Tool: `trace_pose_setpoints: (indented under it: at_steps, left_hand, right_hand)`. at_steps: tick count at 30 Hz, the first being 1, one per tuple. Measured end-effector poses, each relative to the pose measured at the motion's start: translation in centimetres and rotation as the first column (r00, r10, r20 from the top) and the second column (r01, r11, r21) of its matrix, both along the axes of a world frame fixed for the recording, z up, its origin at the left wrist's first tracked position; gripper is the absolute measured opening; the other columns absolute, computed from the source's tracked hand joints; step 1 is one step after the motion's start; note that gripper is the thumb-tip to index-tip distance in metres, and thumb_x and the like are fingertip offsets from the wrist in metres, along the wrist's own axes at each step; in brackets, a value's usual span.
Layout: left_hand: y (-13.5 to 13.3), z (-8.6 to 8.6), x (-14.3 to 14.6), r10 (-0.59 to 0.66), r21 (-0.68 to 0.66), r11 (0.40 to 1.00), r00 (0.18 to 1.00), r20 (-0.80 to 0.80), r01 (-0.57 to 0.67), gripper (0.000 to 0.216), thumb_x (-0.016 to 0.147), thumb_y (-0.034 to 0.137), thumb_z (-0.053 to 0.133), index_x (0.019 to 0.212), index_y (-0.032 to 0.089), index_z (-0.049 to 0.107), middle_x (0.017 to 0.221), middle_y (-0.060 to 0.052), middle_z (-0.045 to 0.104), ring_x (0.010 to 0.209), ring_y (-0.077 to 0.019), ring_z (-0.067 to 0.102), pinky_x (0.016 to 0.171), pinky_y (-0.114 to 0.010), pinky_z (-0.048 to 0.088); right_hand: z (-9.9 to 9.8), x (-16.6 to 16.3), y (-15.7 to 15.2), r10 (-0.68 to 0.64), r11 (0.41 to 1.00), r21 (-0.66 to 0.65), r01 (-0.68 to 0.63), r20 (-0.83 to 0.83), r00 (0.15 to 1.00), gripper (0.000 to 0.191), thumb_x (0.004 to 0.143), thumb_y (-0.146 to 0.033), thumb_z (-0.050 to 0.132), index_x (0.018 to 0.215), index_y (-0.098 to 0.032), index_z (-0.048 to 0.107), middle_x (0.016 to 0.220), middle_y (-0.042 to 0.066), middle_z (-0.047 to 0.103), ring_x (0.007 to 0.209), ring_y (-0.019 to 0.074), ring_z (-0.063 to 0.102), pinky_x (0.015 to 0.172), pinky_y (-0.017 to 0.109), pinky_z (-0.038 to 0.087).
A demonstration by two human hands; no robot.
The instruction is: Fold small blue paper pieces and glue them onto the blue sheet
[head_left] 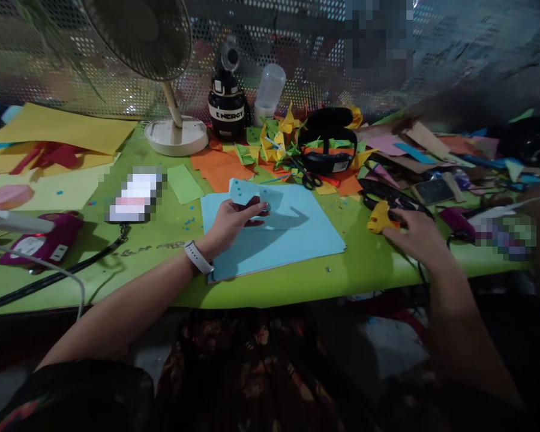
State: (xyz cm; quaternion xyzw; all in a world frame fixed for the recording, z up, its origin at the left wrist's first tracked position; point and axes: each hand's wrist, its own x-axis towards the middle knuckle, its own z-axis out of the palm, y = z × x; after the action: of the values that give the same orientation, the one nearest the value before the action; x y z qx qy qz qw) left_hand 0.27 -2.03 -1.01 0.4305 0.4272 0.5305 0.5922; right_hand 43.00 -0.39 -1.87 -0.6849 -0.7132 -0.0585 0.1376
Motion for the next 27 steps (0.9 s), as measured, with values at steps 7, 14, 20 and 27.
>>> trace_pose_setpoints:
  at_steps: [7,14,20,27]
  left_hand:
    - [0.2,-0.6,-0.2,0.013,0.012,1.0,1.0,0.016,-0.013,0.032,0.067,0.038,0.085,0.083,0.015,0.071,0.092,-0.008,0.075,0.082,-0.0185,0.072,0.072,-0.031,0.058]
    - [0.4,-0.7,-0.4,0.013,-0.001,1.0,1.0,0.017,-0.013,0.034,0.066,0.04,0.085,0.083,0.014,0.071,0.092,-0.008,0.075,0.085,-0.0188,0.072,0.075,-0.031,0.058]
    - [0.5,-0.5,-0.2,0.032,0.032,0.999,0.997,0.067,-0.034,0.033,0.065,0.038,0.086,0.083,0.014,0.071,0.092,-0.006,0.074,0.083,-0.0177,0.072,0.073,-0.03,0.057]
    - [0.4,-0.1,-0.5,0.079,0.015,0.997,0.992,0.1,-0.081,0.033,0.062,0.035,0.088,0.081,0.013,0.072,0.09,-0.005,0.073,0.081,-0.0159,0.07,0.074,-0.031,0.058]
  right_hand:
    - [-1.1,-0.2,-1.0,-0.062,0.994,-0.081,0.075,0.159,0.985,0.046,0.079,-0.027,0.064,0.123,-0.016,0.059,0.119,0.023,0.061,0.118,0.0335,0.055,0.091,0.043,0.043]
    - [-0.4,-1.5,-1.2,-0.201,0.975,0.095,0.199,0.019,0.979,0.041,0.076,-0.017,0.068,0.116,-0.016,0.066,0.117,0.024,0.061,0.117,0.0304,0.054,0.095,0.037,0.04]
    - [1.2,-5.1,-0.4,-0.077,0.898,0.348,0.27,-0.478,0.875,0.033,0.069,-0.02,0.078,0.1,-0.02,0.067,0.107,0.019,0.068,0.104,0.0277,0.062,0.086,0.041,0.046]
    - [2.2,-15.3,0.7,0.278,0.952,0.195,-0.237,-0.874,0.399,0.022,0.073,-0.039,0.075,0.086,-0.023,0.068,0.087,0.009,0.072,0.073,0.0206,0.066,0.07,0.04,0.055]
